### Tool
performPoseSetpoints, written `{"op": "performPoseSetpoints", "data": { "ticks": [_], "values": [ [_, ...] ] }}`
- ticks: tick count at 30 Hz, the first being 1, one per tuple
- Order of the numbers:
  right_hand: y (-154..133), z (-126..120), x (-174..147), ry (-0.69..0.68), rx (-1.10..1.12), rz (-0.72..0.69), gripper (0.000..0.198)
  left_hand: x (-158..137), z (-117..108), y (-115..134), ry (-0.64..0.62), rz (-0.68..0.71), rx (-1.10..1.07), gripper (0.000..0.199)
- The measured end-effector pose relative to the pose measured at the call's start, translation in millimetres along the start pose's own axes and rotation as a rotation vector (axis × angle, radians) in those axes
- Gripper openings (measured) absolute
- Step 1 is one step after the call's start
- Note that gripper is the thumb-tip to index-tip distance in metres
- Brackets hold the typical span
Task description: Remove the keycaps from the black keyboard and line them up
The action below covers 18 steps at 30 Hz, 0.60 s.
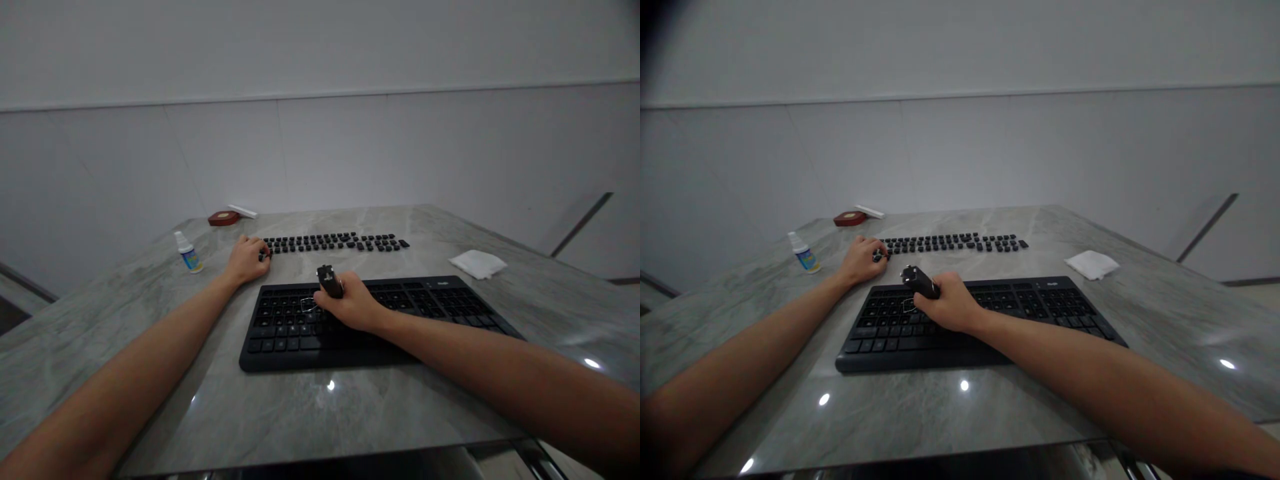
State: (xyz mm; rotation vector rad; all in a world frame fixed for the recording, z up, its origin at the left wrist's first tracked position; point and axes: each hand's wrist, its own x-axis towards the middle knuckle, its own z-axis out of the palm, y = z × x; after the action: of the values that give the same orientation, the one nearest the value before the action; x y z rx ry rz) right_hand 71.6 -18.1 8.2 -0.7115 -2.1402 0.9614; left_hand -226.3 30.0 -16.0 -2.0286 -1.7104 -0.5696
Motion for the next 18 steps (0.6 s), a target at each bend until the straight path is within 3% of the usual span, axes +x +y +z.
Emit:
{"op": "performPoseSetpoints", "data": {
  "ticks": [6, 18],
  "values": [
    [-1.3, 0.2, -0.4, 0.003, -0.008, -0.003, 0.035, -0.3, 0.3, 1.6, -0.015, 0.011, 0.039, 0.038],
    [-0.1, 0.5, -0.1, -0.005, 0.02, -0.018, 0.035, -0.2, 5.0, -1.2, -0.106, 0.034, 0.049, 0.036]
  ]
}}
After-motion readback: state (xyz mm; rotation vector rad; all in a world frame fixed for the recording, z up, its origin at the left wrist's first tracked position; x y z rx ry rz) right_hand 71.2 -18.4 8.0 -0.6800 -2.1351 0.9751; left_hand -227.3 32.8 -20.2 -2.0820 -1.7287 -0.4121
